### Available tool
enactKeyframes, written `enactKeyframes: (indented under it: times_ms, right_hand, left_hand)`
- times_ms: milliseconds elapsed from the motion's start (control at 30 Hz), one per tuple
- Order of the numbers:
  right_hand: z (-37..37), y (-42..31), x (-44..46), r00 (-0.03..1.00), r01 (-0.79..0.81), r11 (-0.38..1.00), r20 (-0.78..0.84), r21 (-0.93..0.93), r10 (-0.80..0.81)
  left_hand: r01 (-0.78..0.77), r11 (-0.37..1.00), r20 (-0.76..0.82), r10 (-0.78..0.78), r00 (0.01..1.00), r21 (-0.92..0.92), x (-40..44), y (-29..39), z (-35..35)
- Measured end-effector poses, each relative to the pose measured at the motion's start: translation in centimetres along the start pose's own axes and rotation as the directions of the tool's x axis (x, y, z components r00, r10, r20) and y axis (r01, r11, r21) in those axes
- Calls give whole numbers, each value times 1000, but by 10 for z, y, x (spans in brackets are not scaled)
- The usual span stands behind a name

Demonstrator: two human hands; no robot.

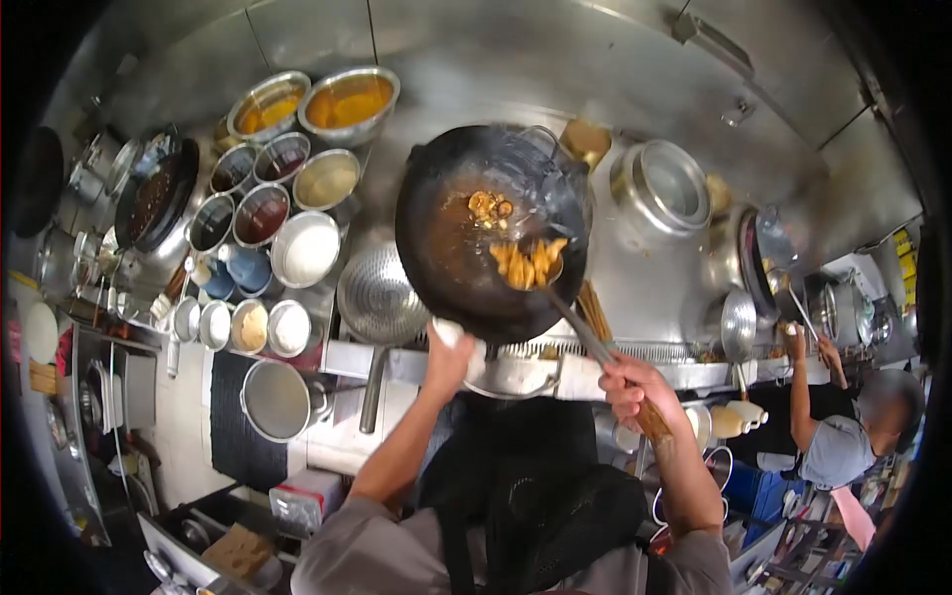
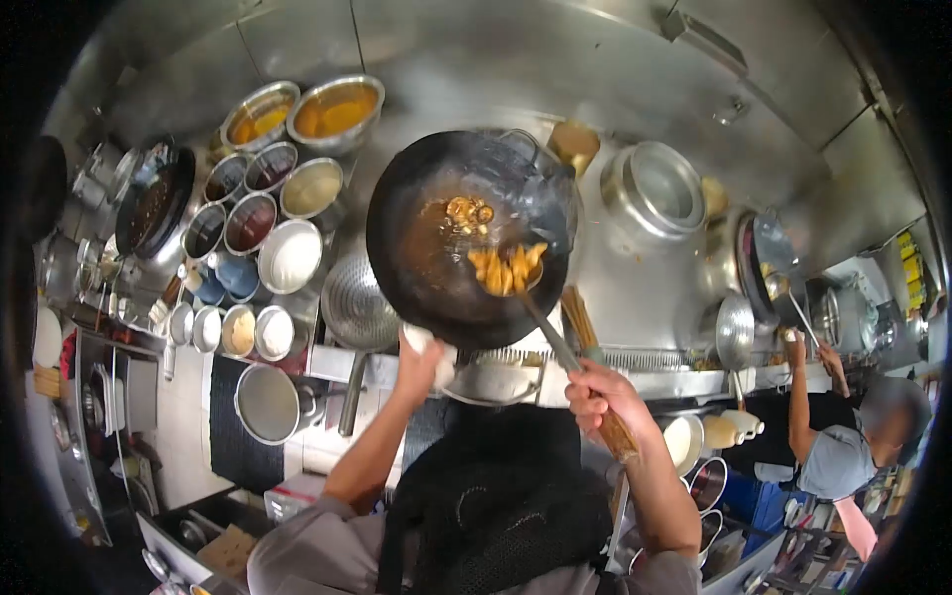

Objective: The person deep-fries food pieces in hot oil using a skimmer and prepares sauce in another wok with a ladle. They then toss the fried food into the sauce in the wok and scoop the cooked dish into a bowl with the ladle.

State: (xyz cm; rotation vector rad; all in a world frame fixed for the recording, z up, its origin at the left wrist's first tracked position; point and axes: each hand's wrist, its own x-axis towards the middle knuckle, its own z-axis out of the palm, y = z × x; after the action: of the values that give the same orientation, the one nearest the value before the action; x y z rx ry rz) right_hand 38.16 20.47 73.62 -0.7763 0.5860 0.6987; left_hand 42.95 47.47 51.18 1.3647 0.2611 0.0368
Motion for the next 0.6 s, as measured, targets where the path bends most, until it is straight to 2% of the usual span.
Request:
enactKeyframes:
  times_ms: [67,133,200,267,333,400,467,500,600]
  right_hand:
    - [14,-14,-3,1000,-22,1000,-22,13,22]
    - [42,-31,-22,1000,2,1000,17,12,-2]
    - [55,-36,-32,998,16,1000,60,18,-17]
    - [57,-33,-37,981,164,982,122,-96,-152]
    - [26,-22,-8,974,187,982,134,-25,-182]
    - [-21,-2,40,930,289,956,223,42,-291]
    - [-22,16,69,883,319,948,359,19,-304]
    - [-21,22,74,887,267,960,367,84,-278]
    - [-22,29,60,886,259,963,377,80,-270]
  left_hand:
    - [-11,991,119,-5,993,132,-12,-9,-14]
    - [-31,965,87,9,996,259,-23,-10,-19]
    - [-79,952,89,54,995,297,-23,-16,-22]
    - [-130,920,55,118,991,370,-21,-22,-19]
    - [-120,931,63,104,993,344,-12,-7,-17]
    - [-113,941,68,96,993,318,2,5,-20]
    - [-5,995,107,-5,994,100,12,10,-21]
    - [-8,995,95,-2,995,103,15,10,-19]
    - [3,997,66,-8,998,82,10,13,-17]
